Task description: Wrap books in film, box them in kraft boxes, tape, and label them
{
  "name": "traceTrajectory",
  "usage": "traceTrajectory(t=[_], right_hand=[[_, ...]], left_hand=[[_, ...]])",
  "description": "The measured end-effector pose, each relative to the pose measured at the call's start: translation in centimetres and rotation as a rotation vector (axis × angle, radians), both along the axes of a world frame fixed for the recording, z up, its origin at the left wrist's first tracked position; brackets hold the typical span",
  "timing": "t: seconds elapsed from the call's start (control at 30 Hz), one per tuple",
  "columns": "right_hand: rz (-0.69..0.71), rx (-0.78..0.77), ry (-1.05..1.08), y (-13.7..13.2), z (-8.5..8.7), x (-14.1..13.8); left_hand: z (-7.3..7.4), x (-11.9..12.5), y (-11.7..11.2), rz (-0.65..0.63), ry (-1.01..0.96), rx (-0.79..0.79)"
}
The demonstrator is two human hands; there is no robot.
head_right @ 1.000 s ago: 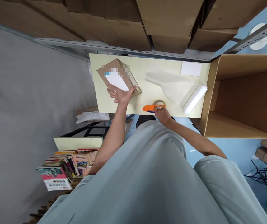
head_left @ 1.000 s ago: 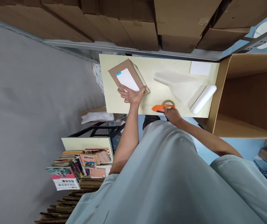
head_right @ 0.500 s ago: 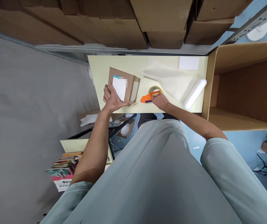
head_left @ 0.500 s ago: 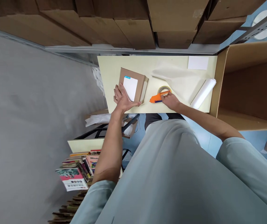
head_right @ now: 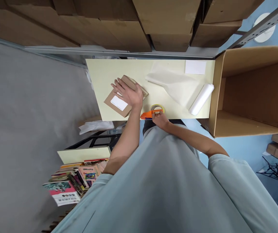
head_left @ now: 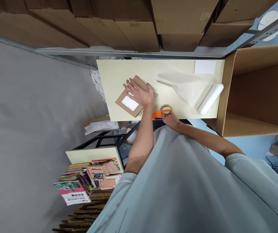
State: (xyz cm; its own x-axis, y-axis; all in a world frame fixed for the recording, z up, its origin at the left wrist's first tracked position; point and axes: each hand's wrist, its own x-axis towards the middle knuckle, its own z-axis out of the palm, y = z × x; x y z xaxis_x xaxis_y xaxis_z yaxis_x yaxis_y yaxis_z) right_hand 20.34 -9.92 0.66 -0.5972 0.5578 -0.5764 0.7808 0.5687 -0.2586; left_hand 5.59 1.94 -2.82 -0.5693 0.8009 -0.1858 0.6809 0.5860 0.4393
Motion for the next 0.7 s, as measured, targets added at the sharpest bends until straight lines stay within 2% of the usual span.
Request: traceTrajectory(t=[0.23,0.33,0.53,0.6,0.7], right_hand=[[0.024,-0.092,0.065,0.8,0.9,-1.0],[0.029,-0.106,0.018,1.4,1.3,1.6],[-0.001,-0.070,-0.166,4.5,2.4,11.3],[0.002,-0.031,-0.192,6.3,2.2,12.1],[0.012,0.030,-0.136,8.8,1.3,10.4]], left_hand=[[1.8,-1.3,-1.3,-0.170,-0.089,-0.063],[1.2,-1.7,-1.6,-0.216,-0.056,-0.056],[-0.6,-3.0,-2.7,-0.393,-0.024,0.030],[-0.7,-3.6,-3.1,-0.472,-0.052,0.021],[-0.4,-5.0,-3.6,-0.610,-0.099,0.001]])
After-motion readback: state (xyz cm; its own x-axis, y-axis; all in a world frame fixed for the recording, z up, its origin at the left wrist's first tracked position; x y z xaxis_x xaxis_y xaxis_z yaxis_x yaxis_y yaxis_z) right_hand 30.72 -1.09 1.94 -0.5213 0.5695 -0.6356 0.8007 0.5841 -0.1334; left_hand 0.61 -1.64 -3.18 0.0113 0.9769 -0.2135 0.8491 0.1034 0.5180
